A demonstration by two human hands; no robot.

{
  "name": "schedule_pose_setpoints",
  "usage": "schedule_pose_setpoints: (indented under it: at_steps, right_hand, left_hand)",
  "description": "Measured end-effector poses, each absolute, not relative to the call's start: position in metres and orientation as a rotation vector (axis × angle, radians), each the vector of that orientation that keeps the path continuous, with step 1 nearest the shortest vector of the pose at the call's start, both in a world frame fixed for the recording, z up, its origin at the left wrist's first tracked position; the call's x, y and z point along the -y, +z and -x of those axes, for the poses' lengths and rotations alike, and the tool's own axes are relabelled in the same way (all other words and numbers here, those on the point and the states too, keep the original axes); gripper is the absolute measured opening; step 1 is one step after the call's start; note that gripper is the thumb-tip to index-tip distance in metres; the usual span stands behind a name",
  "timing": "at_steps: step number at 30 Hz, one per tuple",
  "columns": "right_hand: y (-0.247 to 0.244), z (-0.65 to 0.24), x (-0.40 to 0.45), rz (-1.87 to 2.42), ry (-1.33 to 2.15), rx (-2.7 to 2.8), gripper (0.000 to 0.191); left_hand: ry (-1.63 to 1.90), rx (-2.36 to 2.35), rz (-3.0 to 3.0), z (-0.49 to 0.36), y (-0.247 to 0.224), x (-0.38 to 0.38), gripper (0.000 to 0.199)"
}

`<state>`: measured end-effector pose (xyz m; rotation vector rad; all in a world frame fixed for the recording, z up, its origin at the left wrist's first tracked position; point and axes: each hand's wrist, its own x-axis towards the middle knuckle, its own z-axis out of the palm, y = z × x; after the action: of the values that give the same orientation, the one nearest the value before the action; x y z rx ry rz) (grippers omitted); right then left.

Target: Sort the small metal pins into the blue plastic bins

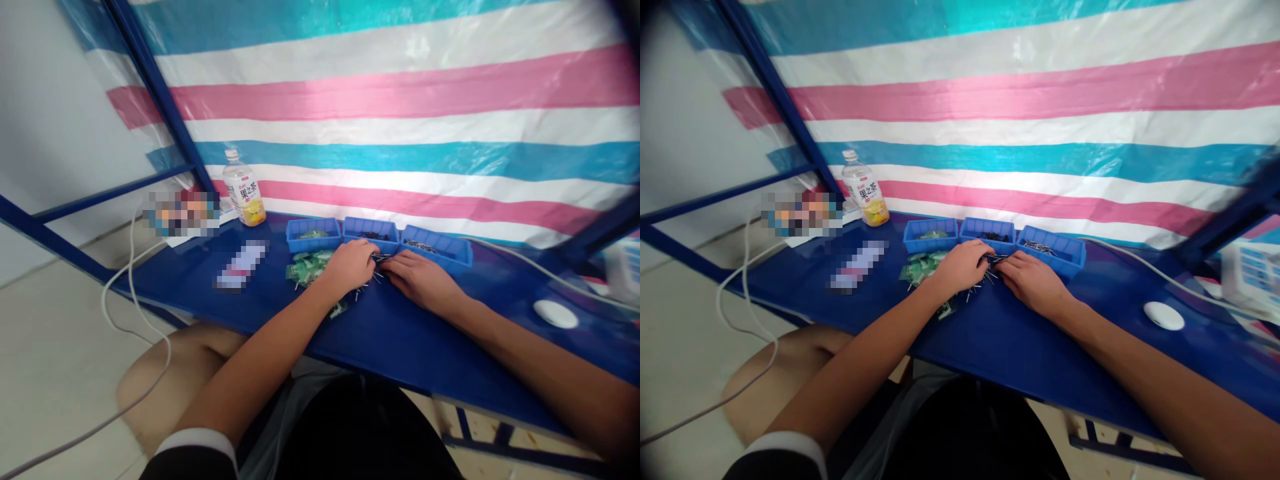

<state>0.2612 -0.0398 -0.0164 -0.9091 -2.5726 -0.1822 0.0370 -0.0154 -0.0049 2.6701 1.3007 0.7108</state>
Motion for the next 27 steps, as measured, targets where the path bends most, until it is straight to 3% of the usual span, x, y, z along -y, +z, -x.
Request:
schedule_pose_setpoints:
  at_steps: [9,15,21,27]
  right_hand:
    - [-0.0213,-0.2656,0.0357,0.932,-0.193,2.536,0.026]
    - [-0.0214,-0.2657,0.0339,1.036,-0.023,2.254,0.018]
    - [-0.0238,-0.264,0.034,1.117,0.227,2.008,0.032]
    - [-0.0164,-0.2601,0.0393,1.139,0.222,1.947,0.016]
  left_hand:
    - [0.761,-1.265,-2.667,-0.0383,-0.0061,0.0143,0.029]
    - [0.769,-1.233,-2.636,-0.0386,-0.0051,0.0145,0.03]
    - [0.777,-1.193,-2.619,-0.0397,-0.0017,0.0163,0.028]
    - [0.852,-1.117,-2.514,-0.0395,0.0039,0.0196,0.032]
